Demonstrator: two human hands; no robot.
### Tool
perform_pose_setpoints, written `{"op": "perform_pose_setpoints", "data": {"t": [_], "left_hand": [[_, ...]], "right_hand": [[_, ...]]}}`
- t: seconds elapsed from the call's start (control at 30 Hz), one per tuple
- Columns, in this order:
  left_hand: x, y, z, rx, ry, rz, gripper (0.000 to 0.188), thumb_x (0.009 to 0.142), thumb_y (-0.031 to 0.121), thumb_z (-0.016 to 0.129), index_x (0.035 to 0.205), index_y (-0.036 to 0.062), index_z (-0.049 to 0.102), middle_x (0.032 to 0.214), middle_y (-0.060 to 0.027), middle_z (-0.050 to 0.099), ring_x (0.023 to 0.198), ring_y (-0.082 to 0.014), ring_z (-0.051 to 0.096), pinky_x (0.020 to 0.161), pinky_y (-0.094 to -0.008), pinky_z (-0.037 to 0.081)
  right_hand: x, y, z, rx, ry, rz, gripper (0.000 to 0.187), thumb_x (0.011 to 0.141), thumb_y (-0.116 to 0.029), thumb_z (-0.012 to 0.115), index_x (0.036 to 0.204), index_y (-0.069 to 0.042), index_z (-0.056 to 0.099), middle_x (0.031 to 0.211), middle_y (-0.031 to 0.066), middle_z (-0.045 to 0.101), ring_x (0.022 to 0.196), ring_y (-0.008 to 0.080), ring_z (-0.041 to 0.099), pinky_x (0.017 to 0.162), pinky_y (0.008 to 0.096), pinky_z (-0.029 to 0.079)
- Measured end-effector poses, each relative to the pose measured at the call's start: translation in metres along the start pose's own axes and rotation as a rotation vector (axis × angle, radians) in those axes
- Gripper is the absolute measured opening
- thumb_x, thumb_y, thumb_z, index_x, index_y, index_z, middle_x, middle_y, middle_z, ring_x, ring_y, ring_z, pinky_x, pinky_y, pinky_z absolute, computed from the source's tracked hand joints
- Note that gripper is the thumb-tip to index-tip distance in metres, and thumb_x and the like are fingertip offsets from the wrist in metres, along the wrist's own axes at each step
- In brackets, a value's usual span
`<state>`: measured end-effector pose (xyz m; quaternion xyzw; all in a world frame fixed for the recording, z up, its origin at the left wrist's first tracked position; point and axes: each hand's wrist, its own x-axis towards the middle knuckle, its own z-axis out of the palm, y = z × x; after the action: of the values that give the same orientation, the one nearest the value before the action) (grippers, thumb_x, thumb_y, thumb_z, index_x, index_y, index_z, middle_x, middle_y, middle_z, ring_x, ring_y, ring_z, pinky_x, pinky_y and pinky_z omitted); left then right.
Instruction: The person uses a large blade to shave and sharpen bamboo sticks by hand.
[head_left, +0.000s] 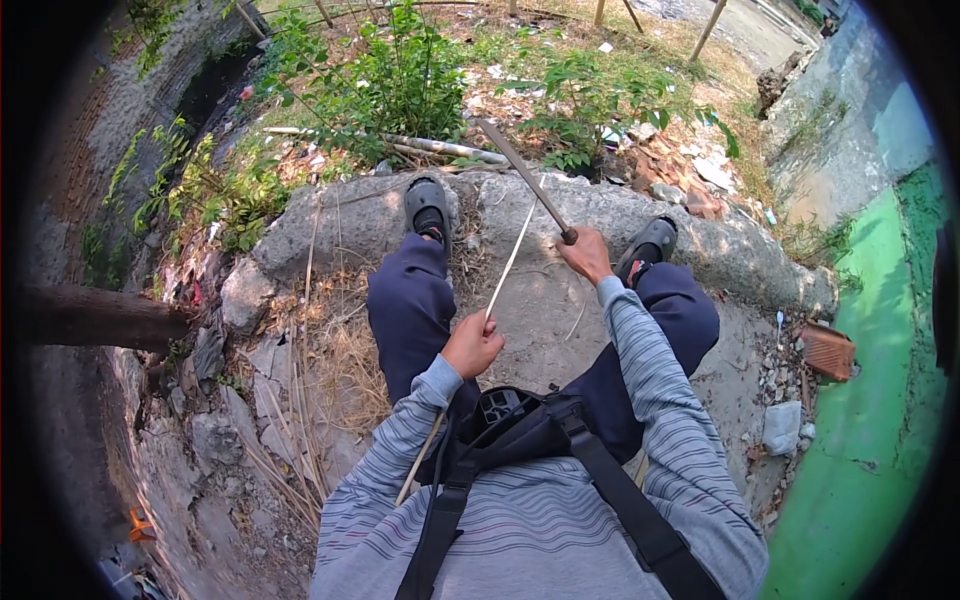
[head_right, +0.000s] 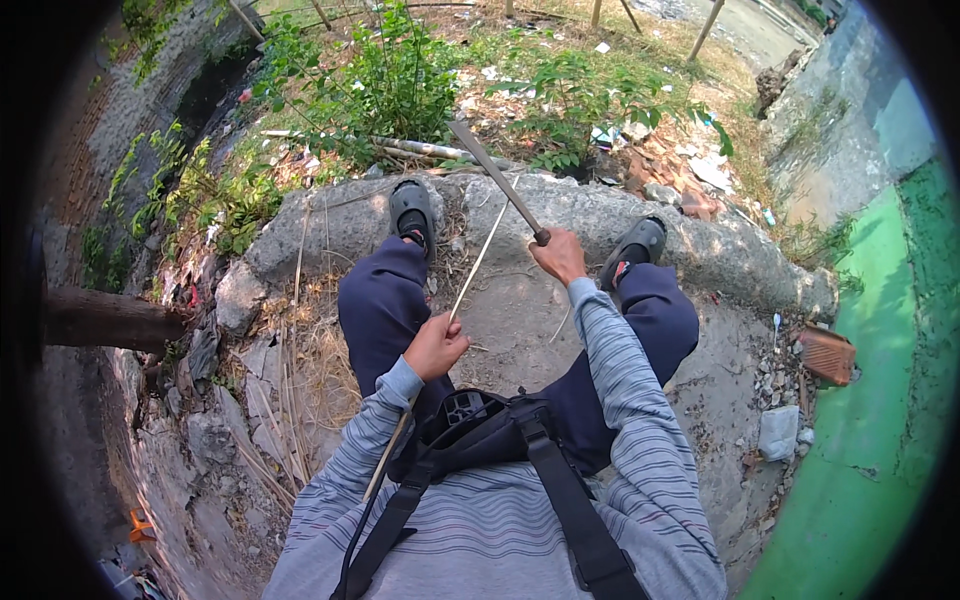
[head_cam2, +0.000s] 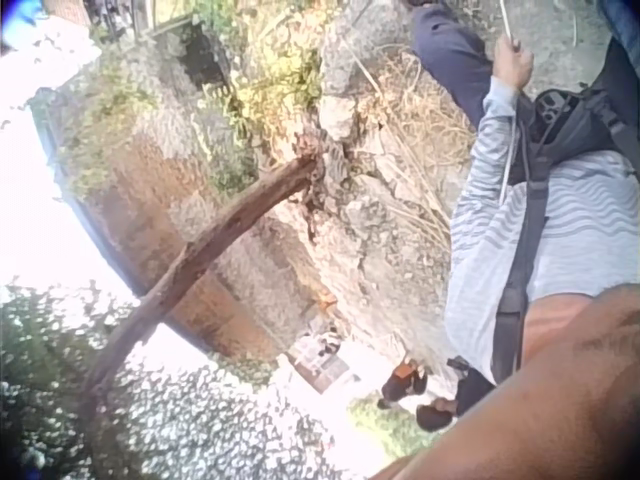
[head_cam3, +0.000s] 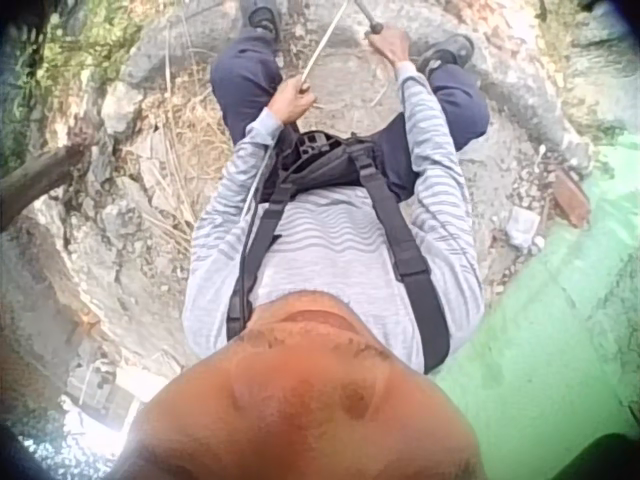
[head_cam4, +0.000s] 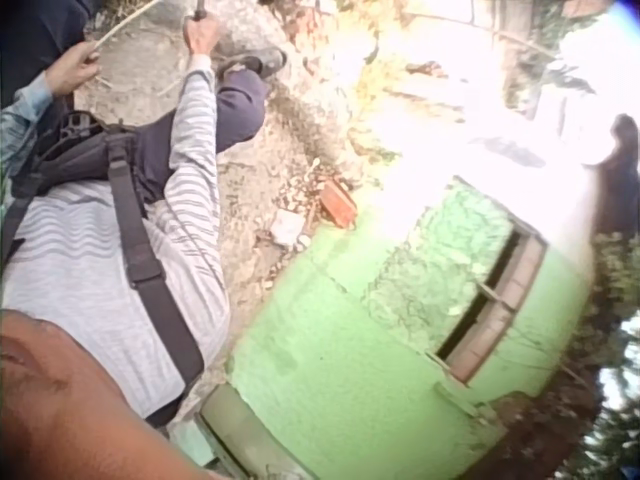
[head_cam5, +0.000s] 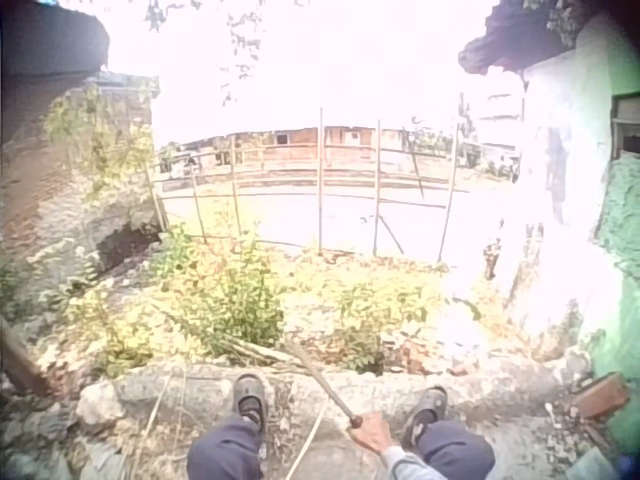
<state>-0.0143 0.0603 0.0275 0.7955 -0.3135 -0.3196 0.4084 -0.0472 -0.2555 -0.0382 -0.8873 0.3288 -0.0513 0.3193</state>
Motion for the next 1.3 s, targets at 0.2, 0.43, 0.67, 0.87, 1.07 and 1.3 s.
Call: {"op": "perform_pose_setpoints", "data": {"t": [0.2,0.43,0.67,0.87,1.07,1.3], "left_hand": [[-0.004,0.008,-0.001,-0.005,-0.009,-0.02,0.027,0.085,0.014,0.068,0.084,-0.0001,0.045,0.065,-0.0126,0.052,0.061,-0.027,0.053,0.061,-0.0417,0.045],[-0.02,0.002,0.005,0.064,-0.015,0.055,0.027,0.086,0.015,0.069,0.086,-0.002,0.048,0.07,-0.0143,0.055,0.063,-0.0302,0.056,0.062,-0.0431,0.046],[-0.025,0.022,-0.001,0.02,-0.054,0.016,0.025,0.086,0.012,0.069,0.086,-0.0013,0.047,0.069,-0.0141,0.053,0.062,-0.0279,0.056,0.061,-0.0406,0.046],[-0.027,0.022,-0.006,0.061,-0.009,0.027,0.029,0.088,0.015,0.07,0.085,-0.0012,0.046,0.068,-0.0144,0.053,0.062,-0.0298,0.056,0.061,-0.0413,0.046],[0.014,0.008,-0.007,-0.17,-0.072,-0.062,0.038,0.093,0.021,0.074,0.081,0.0064,0.041,0.065,0.0014,0.042,0.061,-0.0091,0.04,0.053,-0.033,0.036],[0.04,0.029,0.007,0.184,0.285,0.051,0.029,0.093,0.019,0.071,0.093,-0.0015,0.05,0.066,-0.0139,0.055,0.061,-0.0337,0.061,0.06,-0.0464,0.046]], "right_hand": [[-0.005,0.001,-0.003,-0.026,0.017,-0.046,0.031,0.079,-0.036,0.072,0.093,-0.009,0.077,0.09,0.0202,0.075,0.089,0.04,0.072,0.082,0.0485,0.056],[0.002,0.011,-0.01,0.015,0.079,0.01,0.031,0.08,-0.033,0.072,0.09,-0.005,0.074,0.086,0.0217,0.072,0.085,0.0417,0.07,0.078,0.0483,0.054],[0.001,0.0,-0.014,0.003,0.099,0.015,0.03,0.079,-0.035,0.07,0.093,-0.009,0.077,0.091,0.0207,0.075,0.09,0.0415,0.071,0.082,0.049,0.056],[0.016,0.027,-0.01,0.185,0.158,0.182,0.034,0.079,-0.037,0.071,0.086,-0.004,0.074,0.078,0.0183,0.072,0.076,0.0362,0.071,0.072,0.0454,0.053],[-0.013,-0.012,-0.006,0.191,0.091,-0.1,0.031,0.08,-0.03,0.072,0.086,0.0,0.073,0.072,0.0184,0.069,0.068,0.0346,0.069,0.067,0.0435,0.052],[-0.075,-0.075,-0.014,0.178,-0.099,-0.388,0.025,0.078,-0.026,0.075,0.094,-0.005,0.075,0.073,0.0189,0.069,0.068,0.0372,0.069,0.063,0.0444,0.053]]}}
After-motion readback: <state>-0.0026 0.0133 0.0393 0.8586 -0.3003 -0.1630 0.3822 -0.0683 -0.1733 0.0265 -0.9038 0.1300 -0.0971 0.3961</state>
